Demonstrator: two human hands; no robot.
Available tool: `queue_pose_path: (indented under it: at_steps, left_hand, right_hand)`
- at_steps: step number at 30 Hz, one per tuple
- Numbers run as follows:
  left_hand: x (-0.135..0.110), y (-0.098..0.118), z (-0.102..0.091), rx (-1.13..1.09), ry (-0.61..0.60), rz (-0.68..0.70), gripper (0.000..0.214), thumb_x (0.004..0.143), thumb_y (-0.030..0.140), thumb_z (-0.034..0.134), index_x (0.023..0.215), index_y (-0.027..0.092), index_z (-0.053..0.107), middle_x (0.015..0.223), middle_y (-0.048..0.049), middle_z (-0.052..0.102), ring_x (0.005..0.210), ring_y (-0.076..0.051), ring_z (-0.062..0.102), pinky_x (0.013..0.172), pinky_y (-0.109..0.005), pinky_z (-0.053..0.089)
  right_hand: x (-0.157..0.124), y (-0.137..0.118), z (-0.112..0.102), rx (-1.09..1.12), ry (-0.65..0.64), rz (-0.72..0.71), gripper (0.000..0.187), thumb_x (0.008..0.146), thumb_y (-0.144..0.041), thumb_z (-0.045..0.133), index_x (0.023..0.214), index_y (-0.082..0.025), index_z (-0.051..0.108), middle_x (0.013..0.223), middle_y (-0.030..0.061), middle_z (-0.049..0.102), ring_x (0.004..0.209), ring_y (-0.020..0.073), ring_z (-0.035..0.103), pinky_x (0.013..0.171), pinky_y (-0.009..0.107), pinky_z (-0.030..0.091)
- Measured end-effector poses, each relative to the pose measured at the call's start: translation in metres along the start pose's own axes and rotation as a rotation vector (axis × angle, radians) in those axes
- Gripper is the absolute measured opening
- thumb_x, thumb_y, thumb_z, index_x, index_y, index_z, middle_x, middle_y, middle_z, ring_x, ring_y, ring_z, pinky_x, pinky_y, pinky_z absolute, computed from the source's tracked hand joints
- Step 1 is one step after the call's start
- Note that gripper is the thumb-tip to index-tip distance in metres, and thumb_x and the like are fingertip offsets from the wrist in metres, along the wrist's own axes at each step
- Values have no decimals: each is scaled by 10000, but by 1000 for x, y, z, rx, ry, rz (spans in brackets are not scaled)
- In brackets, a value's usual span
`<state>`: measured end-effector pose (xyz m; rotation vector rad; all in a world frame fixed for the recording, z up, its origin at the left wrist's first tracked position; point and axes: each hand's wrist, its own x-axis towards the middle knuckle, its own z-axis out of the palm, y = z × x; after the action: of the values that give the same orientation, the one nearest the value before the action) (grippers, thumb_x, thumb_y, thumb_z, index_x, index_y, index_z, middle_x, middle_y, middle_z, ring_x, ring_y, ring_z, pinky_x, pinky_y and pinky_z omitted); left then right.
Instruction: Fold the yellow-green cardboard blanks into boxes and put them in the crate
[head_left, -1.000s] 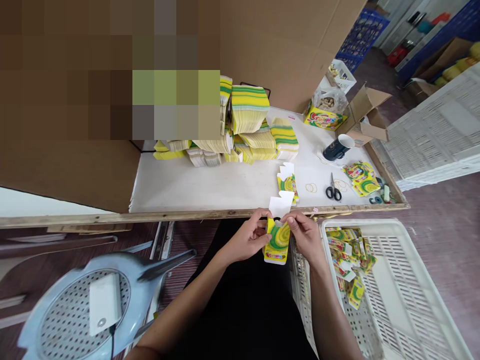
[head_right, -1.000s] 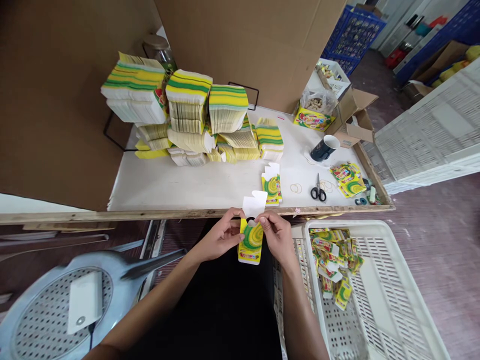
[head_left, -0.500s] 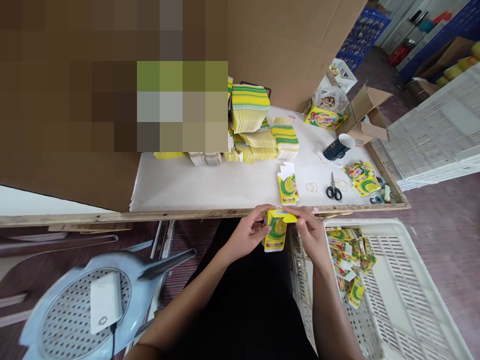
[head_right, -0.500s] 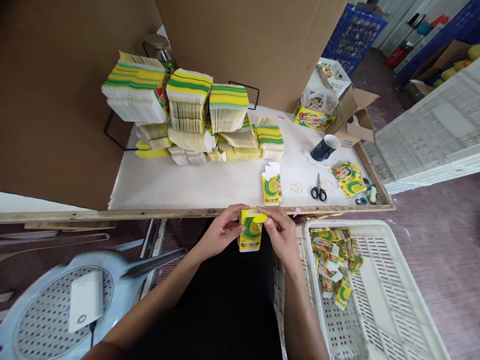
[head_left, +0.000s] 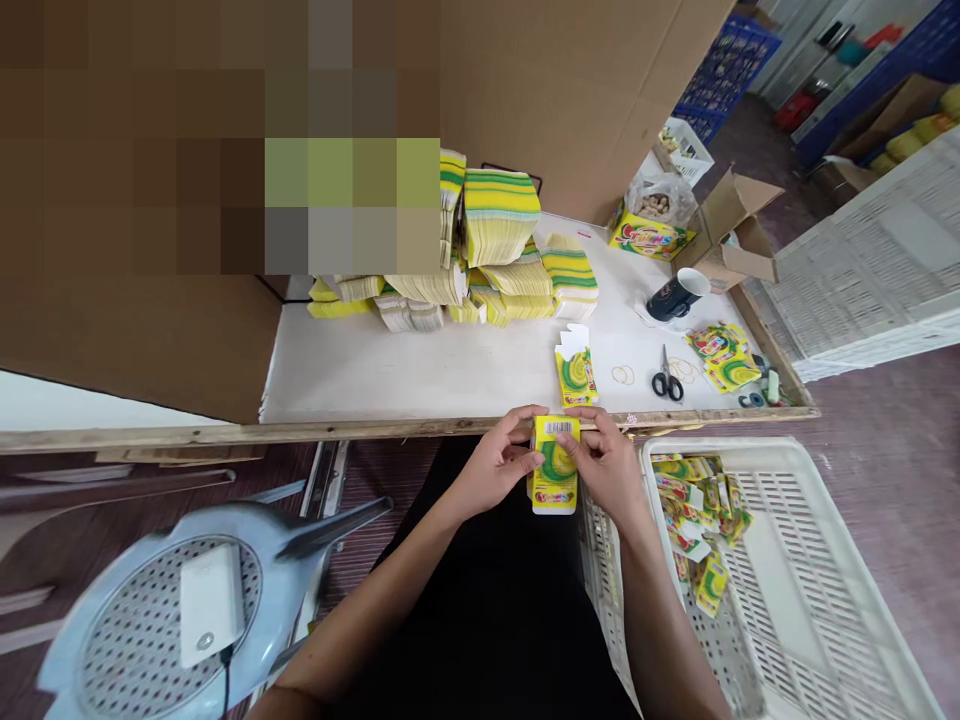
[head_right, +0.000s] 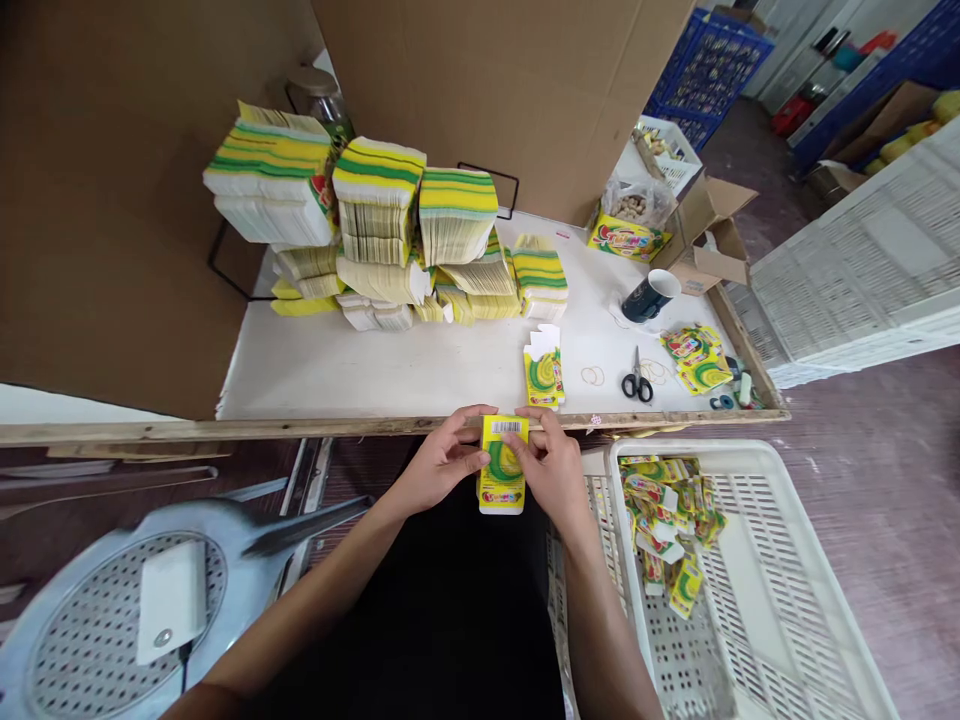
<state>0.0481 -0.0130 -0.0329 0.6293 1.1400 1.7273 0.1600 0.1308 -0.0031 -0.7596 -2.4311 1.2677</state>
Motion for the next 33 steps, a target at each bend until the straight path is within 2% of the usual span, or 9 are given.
queue_pose_path:
  at_steps: [4,7,11,14,18,24,26,30,33]
  left_hand:
    - [2,-3,9,-4,-9,15,516,838,325,704,1293,214,488,1151,-110,696,883,-183,706,786,-280,536]
    - [2,-5,14,5,-41,41,548,860,334,678,1352,234,457,1210,-120,677,1055,-221,679,922,-341,524]
    - [3,-6,12,119,-18,73,605,878,317,659,1423,248,406,1265,-123,650,1231,-223,594,1114,-411,408]
    - [6,-8,12,136,30,58,550,869,328,665,1365,200,466,1218,-143,660,1178,-227,621,1088,-423,430]
    - [8,-10,16,145,6,28,491,862,346,667,1300,170,530,1168,-152,675,1120,-230,644,1042,-423,466]
    - [1,-9,0,177,148,30,445,835,364,695,1215,157,591,1114,-144,701,1047,-222,671,1009,-413,489]
    - [0,-9,-6,182,202,25,421,834,357,695,1189,152,600,1089,-139,710,1025,-217,678,995,-410,496]
    - [5,-12,-6,165,234,24,385,839,345,686,1161,151,605,1051,-129,718,997,-212,685,974,-407,501]
    - [9,-14,-3,152,215,26,399,833,351,693,1161,143,604,1053,-134,716,993,-211,684,971,-405,501]
  right_hand:
    - [-4,2,1,34,105,-48,305,911,-422,585,1124,-214,654,800,16,630,633,145,505,597,259,406]
    - [-14,5,-19,40,157,-45,287,901,-424,605,1097,-225,673,959,55,678,699,168,542,642,293,442]
    - [-31,15,-76,-430,639,-47,336,840,-486,672,983,-186,718,888,80,664,782,215,532,785,373,421]
    - [-27,29,-99,-623,703,-15,460,817,-593,639,974,-167,718,871,106,639,879,275,534,857,431,399]
    - [13,53,-66,-525,469,10,460,850,-577,586,1017,-161,688,922,120,642,914,280,553,891,424,389]
    - [77,68,8,-699,287,353,506,836,-501,620,1146,-101,623,1158,221,594,1109,379,477,927,472,327]
    - [84,68,16,-699,260,400,488,825,-471,632,1137,-96,600,1170,233,586,1133,392,462,937,489,307]
    - [87,70,16,-485,368,390,393,771,-428,658,999,-117,581,1114,240,612,1127,406,464,967,548,266]
    - [84,72,9,-362,422,341,318,790,-412,607,952,-144,556,988,179,658,1017,346,544,973,558,291]
